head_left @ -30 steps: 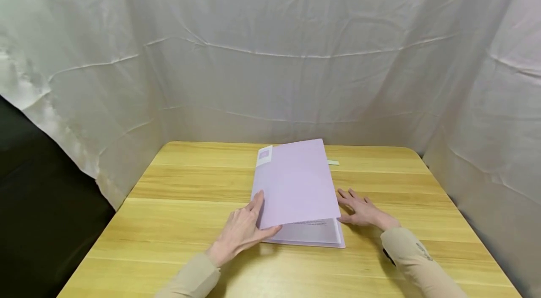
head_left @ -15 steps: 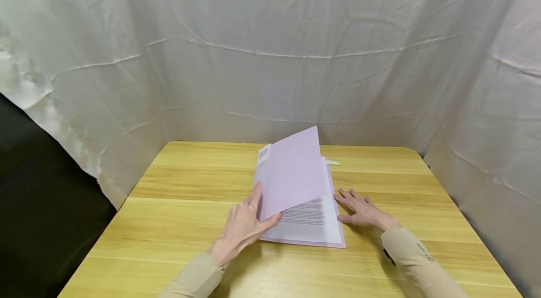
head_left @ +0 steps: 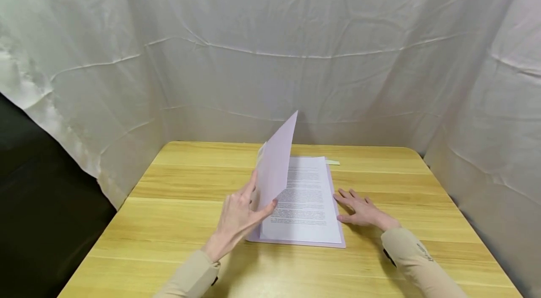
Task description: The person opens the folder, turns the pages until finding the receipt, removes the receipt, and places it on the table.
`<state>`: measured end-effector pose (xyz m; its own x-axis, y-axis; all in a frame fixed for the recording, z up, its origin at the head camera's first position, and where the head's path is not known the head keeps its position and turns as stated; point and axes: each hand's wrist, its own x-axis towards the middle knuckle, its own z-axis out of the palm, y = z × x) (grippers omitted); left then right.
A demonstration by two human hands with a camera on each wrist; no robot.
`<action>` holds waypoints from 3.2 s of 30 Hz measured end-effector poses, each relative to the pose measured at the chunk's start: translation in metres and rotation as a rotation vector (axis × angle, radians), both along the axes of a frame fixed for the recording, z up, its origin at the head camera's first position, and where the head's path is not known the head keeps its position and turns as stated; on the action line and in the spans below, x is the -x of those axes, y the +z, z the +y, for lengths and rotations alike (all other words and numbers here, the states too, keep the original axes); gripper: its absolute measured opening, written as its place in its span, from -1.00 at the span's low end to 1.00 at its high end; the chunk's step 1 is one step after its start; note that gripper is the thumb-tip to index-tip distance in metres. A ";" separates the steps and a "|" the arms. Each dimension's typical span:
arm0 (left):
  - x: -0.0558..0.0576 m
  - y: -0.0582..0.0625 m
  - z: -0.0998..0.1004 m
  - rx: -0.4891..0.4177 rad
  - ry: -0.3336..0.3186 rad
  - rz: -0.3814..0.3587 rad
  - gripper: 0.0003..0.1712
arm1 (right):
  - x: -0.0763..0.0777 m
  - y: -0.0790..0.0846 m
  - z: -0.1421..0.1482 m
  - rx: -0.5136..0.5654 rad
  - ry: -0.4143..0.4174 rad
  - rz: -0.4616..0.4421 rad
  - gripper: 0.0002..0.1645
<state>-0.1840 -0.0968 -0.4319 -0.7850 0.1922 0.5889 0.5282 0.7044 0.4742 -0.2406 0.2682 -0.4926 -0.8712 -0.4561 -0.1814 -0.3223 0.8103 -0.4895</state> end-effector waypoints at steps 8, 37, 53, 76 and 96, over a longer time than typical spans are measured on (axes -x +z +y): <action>0.001 0.026 -0.010 -0.097 -0.002 -0.016 -0.03 | 0.000 0.000 -0.001 0.004 0.002 -0.016 -0.09; 0.021 0.053 -0.075 -0.430 -0.229 0.313 -0.49 | 0.001 -0.002 0.000 -0.009 -0.010 -0.022 -0.08; 0.024 0.071 -0.115 -0.185 -0.258 0.269 -0.53 | 0.000 -0.002 -0.002 -0.006 -0.032 -0.025 -0.08; 0.007 0.072 -0.123 0.504 0.237 0.045 -0.42 | -0.003 0.000 -0.002 -0.005 -0.036 0.042 -0.13; 0.054 0.006 -0.108 0.495 0.109 -0.479 -0.07 | -0.001 0.001 0.000 0.093 0.009 0.120 -0.26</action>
<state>-0.2384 -0.2052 -0.4262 -0.9665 0.2540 0.0365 0.2550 0.9350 0.2465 -0.2395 0.2679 -0.4918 -0.8801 -0.4737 -0.0329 -0.3898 0.7602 -0.5197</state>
